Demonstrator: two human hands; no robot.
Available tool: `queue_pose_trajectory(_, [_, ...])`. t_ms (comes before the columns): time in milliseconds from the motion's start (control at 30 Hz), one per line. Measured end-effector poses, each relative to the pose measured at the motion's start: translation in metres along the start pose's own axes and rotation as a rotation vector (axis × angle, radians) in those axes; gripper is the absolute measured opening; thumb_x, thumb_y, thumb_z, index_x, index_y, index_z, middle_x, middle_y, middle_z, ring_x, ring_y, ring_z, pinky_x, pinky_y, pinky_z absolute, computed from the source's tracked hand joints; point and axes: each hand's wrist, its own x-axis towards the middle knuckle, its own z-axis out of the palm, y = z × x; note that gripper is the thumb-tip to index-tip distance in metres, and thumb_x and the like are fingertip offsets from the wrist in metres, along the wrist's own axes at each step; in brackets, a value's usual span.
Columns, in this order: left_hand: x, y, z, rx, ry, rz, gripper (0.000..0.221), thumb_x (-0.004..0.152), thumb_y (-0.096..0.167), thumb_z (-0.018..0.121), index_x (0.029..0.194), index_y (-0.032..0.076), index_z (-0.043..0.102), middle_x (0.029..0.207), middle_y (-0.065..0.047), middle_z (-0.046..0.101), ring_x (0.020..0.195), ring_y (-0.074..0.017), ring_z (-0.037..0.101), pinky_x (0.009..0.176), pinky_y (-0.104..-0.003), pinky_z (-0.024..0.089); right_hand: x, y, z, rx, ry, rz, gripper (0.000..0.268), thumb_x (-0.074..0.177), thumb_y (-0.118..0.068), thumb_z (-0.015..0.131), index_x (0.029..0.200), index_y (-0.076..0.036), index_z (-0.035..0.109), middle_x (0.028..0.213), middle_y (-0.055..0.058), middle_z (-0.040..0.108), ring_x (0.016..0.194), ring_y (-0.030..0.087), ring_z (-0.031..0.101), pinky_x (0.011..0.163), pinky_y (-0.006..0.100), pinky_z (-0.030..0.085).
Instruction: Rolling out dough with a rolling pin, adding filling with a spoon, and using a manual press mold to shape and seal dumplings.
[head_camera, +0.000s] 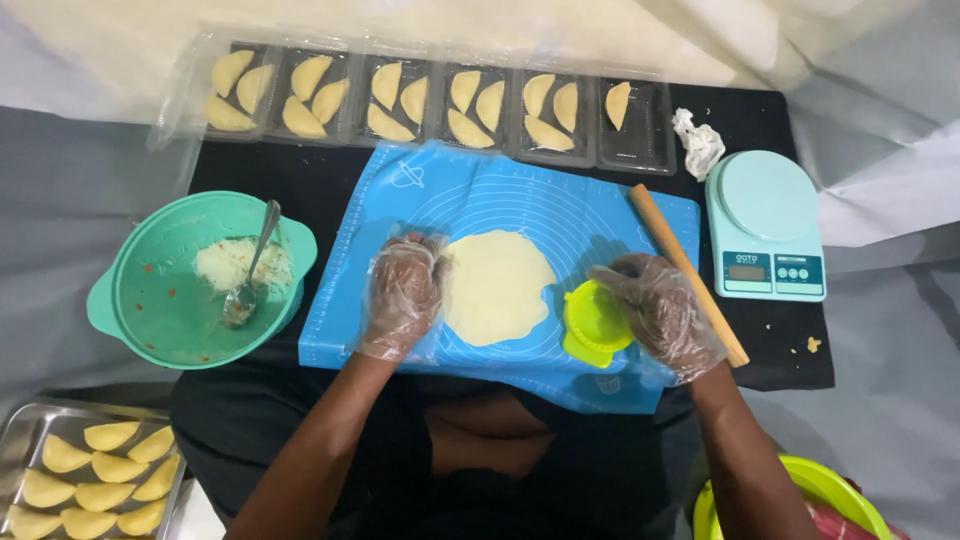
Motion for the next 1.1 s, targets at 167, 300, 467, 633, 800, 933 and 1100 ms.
queue_pose_trajectory(167, [-0.003, -0.007, 0.017, 0.026, 0.056, -0.019, 0.023, 0.089, 0.029, 0.076, 0.077, 0.01, 0.074, 0.063, -0.013, 0.071, 0.073, -0.0333, 0.074, 0.075, -0.041, 0.058, 0.023, 0.025, 0.032, -0.143, 0.037, -0.007, 0.021, 0.094, -0.026, 0.067, 0.11, -0.021, 0.079, 0.123, 0.009, 0.072, 0.105, 0.037, 0.069, 0.084, 0.046, 0.061])
queue_pose_trajectory(300, [0.0, -0.009, 0.021, -0.001, 0.048, -0.068, 0.018, 0.089, 0.029, 0.073, 0.08, 0.013, 0.074, 0.067, -0.013, 0.072, 0.078, -0.0341, 0.074, 0.077, -0.043, 0.057, 0.06, 0.005, 0.062, -0.032, 0.037, 0.036, 0.023, 0.096, -0.038, 0.067, 0.117, -0.034, 0.076, 0.12, -0.001, 0.071, 0.108, 0.029, 0.069, 0.088, 0.042, 0.061])
queue_pose_trajectory(467, [0.005, -0.019, 0.041, -0.008, 0.038, -0.156, 0.018, 0.087, 0.031, 0.072, 0.077, 0.016, 0.072, 0.065, -0.005, 0.07, 0.075, -0.0302, 0.074, 0.077, -0.045, 0.055, 0.105, -0.01, 0.099, -0.046, 0.062, -0.062, 0.026, 0.089, -0.04, 0.074, 0.112, -0.027, 0.076, 0.118, 0.003, 0.07, 0.106, 0.028, 0.069, 0.085, 0.04, 0.061])
queue_pose_trajectory(633, [0.011, -0.041, 0.075, -0.062, -0.008, -0.219, 0.024, 0.085, 0.033, 0.072, 0.068, 0.017, 0.069, 0.063, -0.006, 0.068, 0.072, -0.0311, 0.072, 0.076, -0.045, 0.052, 0.117, -0.027, 0.116, -0.103, 0.086, 0.023, 0.024, 0.086, -0.037, 0.078, 0.106, -0.024, 0.076, 0.105, 0.003, 0.071, 0.1, 0.029, 0.071, 0.081, 0.043, 0.06])
queue_pose_trajectory(800, [0.015, -0.041, 0.075, -0.059, -0.053, -0.243, 0.03, 0.084, 0.035, 0.07, 0.059, 0.018, 0.067, 0.058, -0.008, 0.067, 0.07, -0.0341, 0.071, 0.078, -0.049, 0.048, 0.13, -0.076, 0.116, -0.216, 0.129, 0.227, 0.02, 0.087, -0.03, 0.076, 0.097, -0.013, 0.077, 0.095, 0.011, 0.074, 0.096, 0.038, 0.07, 0.082, 0.049, 0.059])
queue_pose_trajectory(933, [0.006, -0.023, 0.047, -0.138, 0.2, -0.145, 0.034, 0.093, 0.029, 0.066, 0.069, 0.005, 0.067, 0.063, -0.019, 0.064, 0.074, -0.0423, 0.068, 0.083, -0.05, 0.05, 0.127, -0.047, 0.119, -0.241, 0.045, 0.223, 0.016, 0.092, -0.029, 0.068, 0.093, -0.014, 0.075, 0.092, 0.013, 0.07, 0.094, 0.041, 0.068, 0.08, 0.051, 0.057])
queue_pose_trajectory(1100, [0.009, -0.029, 0.021, -0.185, 0.069, -0.035, 0.019, 0.083, 0.021, 0.074, 0.069, 0.013, 0.063, 0.057, -0.011, 0.065, 0.063, -0.0408, 0.069, 0.073, -0.051, 0.054, 0.109, -0.043, 0.102, -0.073, -0.072, 0.114, 0.012, 0.097, -0.033, 0.063, 0.097, -0.022, 0.068, 0.093, 0.007, 0.064, 0.093, 0.037, 0.068, 0.075, 0.05, 0.056])
